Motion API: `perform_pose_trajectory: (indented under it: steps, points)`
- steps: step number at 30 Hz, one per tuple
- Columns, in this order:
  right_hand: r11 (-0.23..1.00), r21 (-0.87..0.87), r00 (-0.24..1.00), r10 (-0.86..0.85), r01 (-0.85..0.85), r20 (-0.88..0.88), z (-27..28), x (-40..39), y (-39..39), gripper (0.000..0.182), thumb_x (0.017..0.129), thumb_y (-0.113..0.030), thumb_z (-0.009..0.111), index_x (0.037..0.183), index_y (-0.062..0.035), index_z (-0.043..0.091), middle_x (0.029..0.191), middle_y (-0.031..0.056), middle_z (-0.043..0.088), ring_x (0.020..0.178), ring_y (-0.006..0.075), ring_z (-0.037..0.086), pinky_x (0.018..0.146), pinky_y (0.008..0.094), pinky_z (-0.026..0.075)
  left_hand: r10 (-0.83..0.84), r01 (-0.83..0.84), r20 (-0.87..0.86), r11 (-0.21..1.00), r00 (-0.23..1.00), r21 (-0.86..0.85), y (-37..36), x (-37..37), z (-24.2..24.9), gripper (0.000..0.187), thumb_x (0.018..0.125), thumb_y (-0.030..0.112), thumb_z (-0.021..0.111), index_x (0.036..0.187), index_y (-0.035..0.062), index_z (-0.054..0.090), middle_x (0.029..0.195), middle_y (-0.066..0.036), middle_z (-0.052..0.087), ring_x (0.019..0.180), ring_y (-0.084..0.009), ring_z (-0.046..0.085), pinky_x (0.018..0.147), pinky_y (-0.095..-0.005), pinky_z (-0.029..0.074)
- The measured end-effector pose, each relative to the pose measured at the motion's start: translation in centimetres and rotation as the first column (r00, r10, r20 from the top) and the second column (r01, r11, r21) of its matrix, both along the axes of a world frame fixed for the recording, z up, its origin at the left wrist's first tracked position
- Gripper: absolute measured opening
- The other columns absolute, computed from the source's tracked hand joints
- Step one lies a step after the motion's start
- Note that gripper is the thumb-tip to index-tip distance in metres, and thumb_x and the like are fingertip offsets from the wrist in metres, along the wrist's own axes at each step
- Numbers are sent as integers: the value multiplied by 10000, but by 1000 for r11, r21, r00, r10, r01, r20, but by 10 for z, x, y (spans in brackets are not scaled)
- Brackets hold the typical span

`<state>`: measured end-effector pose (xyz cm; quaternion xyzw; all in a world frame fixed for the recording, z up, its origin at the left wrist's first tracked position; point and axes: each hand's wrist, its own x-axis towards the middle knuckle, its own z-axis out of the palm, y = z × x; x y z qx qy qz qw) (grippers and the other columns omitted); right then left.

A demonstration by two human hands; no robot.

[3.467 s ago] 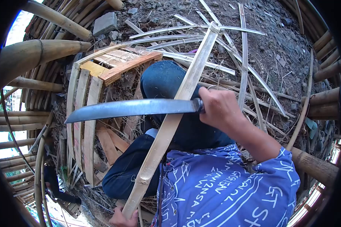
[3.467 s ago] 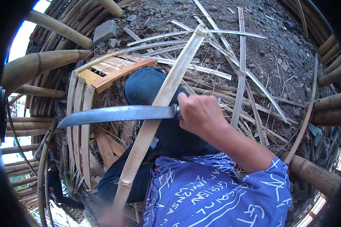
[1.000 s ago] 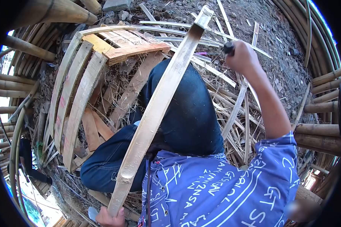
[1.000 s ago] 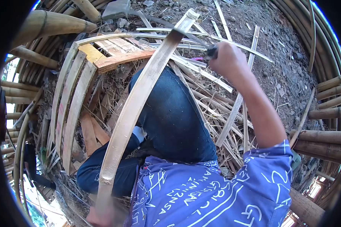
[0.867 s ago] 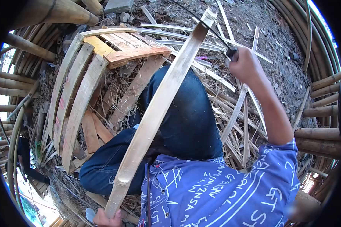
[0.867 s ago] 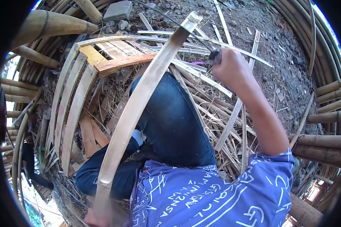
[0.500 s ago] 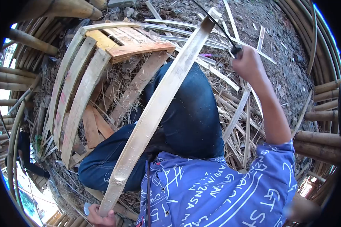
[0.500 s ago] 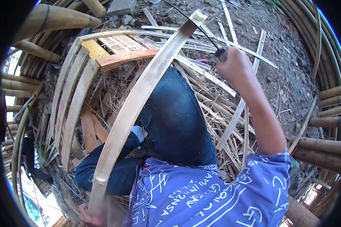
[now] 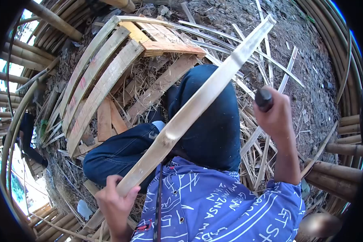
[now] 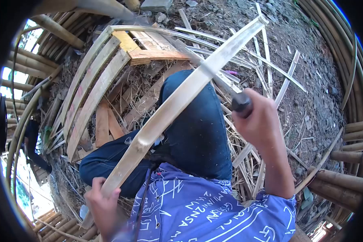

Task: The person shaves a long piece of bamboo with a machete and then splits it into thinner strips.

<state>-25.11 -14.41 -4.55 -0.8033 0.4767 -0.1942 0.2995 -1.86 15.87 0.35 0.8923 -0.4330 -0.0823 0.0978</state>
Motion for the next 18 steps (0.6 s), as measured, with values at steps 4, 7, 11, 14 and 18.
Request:
perform_pose_trajectory:
  steps: [4,7,11,14,18]
  points:
    - [991,-76,978,97,-113,-183,6,8,17,111,700,-75,628,698,-17,534,618,193,575,629,373,617,579,440,473,-84,84,-13,996,996,40,-38,-2,-8,549,808,565,642,777,24,558,568,-174,560,530,-386,581,477,-435,426]
    - [992,-56,960,91,-110,-264,5,12,17,116,684,-90,637,698,-23,544,655,192,602,672,374,627,614,448,484,-149,148,34,988,988,42,-56,-5,-9,546,817,552,641,724,27,519,549,-182,538,509,-389,565,458,-425,418]
    - [995,18,931,98,-98,-351,-2,13,5,127,654,-103,659,724,-30,583,693,166,644,714,366,646,660,432,510,-169,167,43,985,985,55,-64,-8,-4,557,819,544,643,686,33,467,529,-175,506,497,-383,550,445,-417,406]
    - [998,12,885,57,-58,-462,-1,19,-7,120,651,-104,661,743,-36,622,746,166,663,748,362,654,710,433,519,-180,177,37,982,983,68,-63,-9,-4,558,822,535,645,674,36,443,523,-173,491,487,-381,538,440,-419,398]
    - [998,-51,883,-50,29,-467,-16,11,-29,137,678,-109,650,797,-45,667,783,189,667,775,360,658,741,431,522,-174,173,29,984,984,46,-61,-12,-6,557,823,530,646,670,39,431,522,-173,481,479,-378,527,438,-424,388]
